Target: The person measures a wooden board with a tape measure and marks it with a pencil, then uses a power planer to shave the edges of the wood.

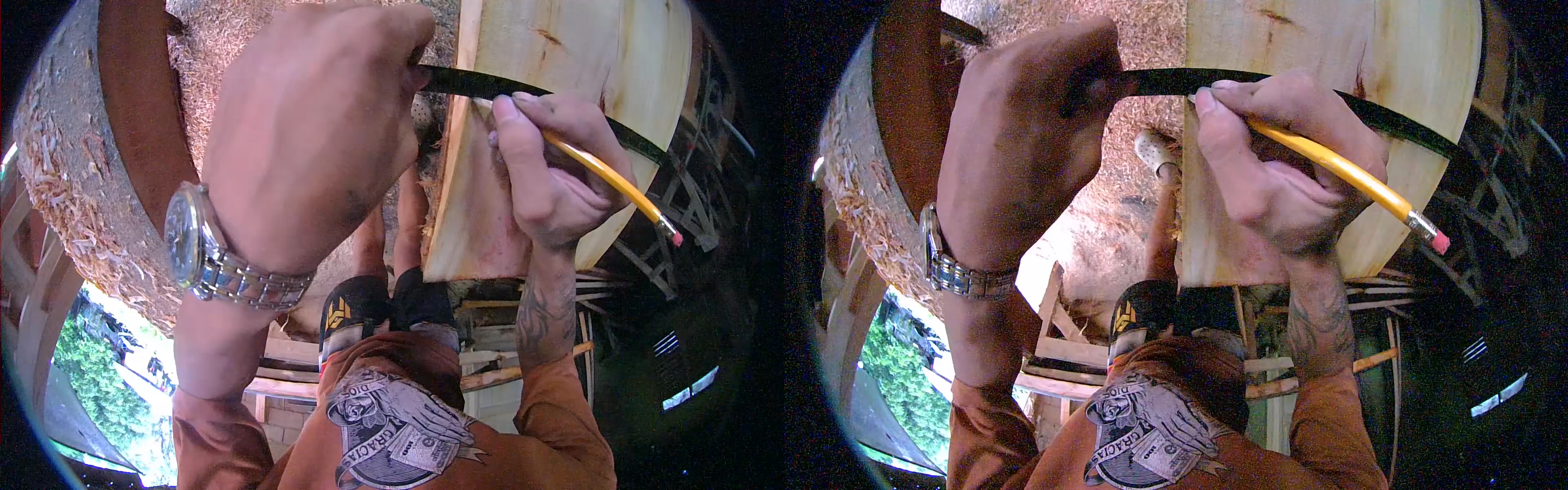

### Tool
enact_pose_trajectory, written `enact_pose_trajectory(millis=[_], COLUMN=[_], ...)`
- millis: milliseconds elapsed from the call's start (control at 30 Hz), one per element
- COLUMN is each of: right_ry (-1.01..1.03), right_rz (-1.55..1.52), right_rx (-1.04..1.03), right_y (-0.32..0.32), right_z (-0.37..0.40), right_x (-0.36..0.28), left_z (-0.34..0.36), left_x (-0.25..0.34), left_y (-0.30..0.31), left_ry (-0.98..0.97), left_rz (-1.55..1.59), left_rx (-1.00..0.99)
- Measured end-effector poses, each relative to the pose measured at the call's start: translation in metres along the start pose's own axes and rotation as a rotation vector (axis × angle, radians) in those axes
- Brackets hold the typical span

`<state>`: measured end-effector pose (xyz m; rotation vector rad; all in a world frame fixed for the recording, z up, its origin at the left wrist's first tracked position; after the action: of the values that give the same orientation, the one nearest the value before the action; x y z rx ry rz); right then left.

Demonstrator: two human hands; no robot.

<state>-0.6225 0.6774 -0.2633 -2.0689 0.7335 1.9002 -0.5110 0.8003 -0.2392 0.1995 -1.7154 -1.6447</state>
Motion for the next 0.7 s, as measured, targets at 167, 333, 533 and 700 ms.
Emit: enact_pose_trajectory(millis=[167,333,533,700], right_ry=[0.010,-0.001,0.067,0.101], right_rz=[-0.012,-0.040,0.015,0.000], right_rx=[0.007,0.074,-0.031,-0.082], right_y=[0.001,0.002,-0.001,-0.001], right_z=[-0.002,-0.003,-0.003,-0.004], right_x=[0.000,0.002,-0.004,-0.006], left_z=[-0.004,-0.008,0.002,0.004], left_x=[0.004,0.005,-0.004,-0.007], left_y=[0.004,0.011,0.006,0.003], left_ry=[0.022,0.090,0.127,0.142], left_rz=[0.043,0.110,0.133,0.145], left_rx=[-0.038,-0.105,-0.098,-0.094])
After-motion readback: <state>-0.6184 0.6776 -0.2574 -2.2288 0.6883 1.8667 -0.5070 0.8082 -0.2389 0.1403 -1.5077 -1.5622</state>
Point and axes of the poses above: each hand's wrist, its own z-axis away from the middle knuckle, its own y-axis out of the back of the hand, x = y × z, the point moved 8 cm from there along -z, towards the middle knuckle, and after that the axes turned 9 degrees about -z, right-handed, at the moved point
